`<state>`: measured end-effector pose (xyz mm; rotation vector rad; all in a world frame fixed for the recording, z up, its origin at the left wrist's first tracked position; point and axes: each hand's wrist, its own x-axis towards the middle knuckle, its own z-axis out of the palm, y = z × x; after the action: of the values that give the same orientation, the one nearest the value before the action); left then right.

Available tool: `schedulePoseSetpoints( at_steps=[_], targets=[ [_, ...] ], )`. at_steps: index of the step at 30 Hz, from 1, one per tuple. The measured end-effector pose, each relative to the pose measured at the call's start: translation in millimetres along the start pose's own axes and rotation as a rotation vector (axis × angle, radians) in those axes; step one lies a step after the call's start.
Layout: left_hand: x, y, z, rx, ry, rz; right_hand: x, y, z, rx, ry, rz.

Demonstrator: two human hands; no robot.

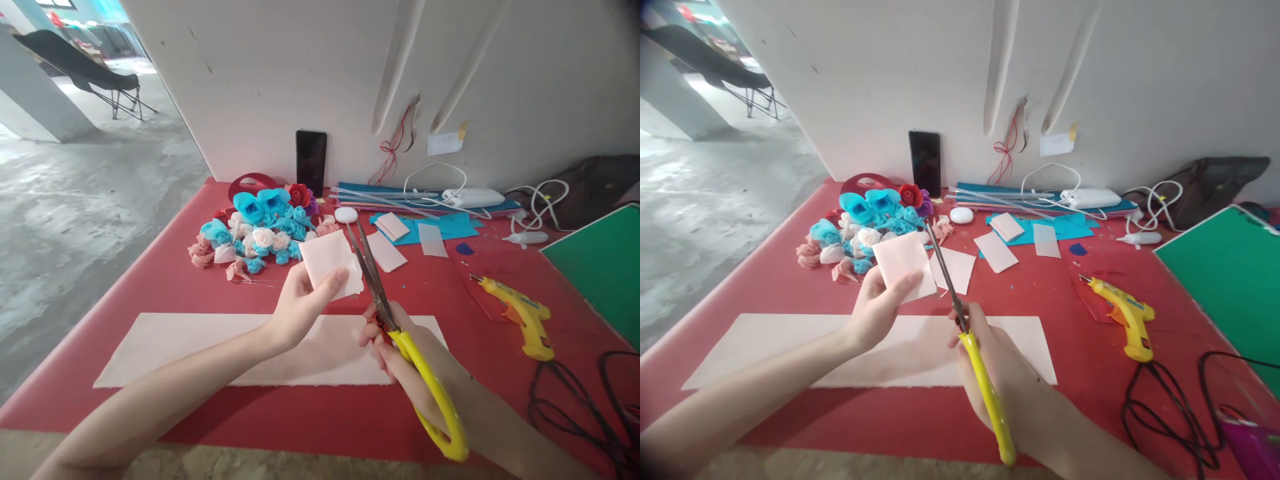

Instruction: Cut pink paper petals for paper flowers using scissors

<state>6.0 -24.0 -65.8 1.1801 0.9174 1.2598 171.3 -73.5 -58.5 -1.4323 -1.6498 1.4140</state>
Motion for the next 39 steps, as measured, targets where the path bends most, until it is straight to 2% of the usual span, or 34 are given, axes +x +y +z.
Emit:
schedulePoseSetpoints(
  at_steps=[4, 12, 18, 25, 30, 33, 36, 39],
  targets=[
    [-0.1, 3.1, 2.1, 0.063, 0.005, -0.016, -1.9, 0.0, 1.0, -0.037, 0.000, 0.058],
    [0.2, 7.4, 4.0, 0.132, 0.018, -0.006, -4.0, 3.3, -4.6, -0.203, 0.014, -0.059],
    [0.4, 8.2, 4.7, 0.081, 0.006, 0.005, -1.2, 7.3, -4.0, -0.174, -0.012, -0.049],
    [0.6, 6.7, 3.7, 0.097, 0.018, -0.003, -2.3, -8.1, -4.5, -0.287, 0.025, 0.039],
    [1.3, 5.8, 4.6, 0.097, 0.011, -0.006, -2.4, -8.1, -1.5, -0.275, 0.029, 0.101],
    [1.4, 6.5, 5.9, 0.058, 0.012, -0.008, -2.0, -5.0, -2.2, -0.255, 0.057, 0.059],
    [1.1, 6.9, 5.5, 0.026, 0.015, -0.032, -0.4, 0.0, -8.2, -0.131, 0.066, -0.017],
    [1.1, 6.6, 3.8, -0.010, -0.009, -0.047, 4.1, 5.1, -16.3, 0.060, -0.007, -0.066]
  ],
)
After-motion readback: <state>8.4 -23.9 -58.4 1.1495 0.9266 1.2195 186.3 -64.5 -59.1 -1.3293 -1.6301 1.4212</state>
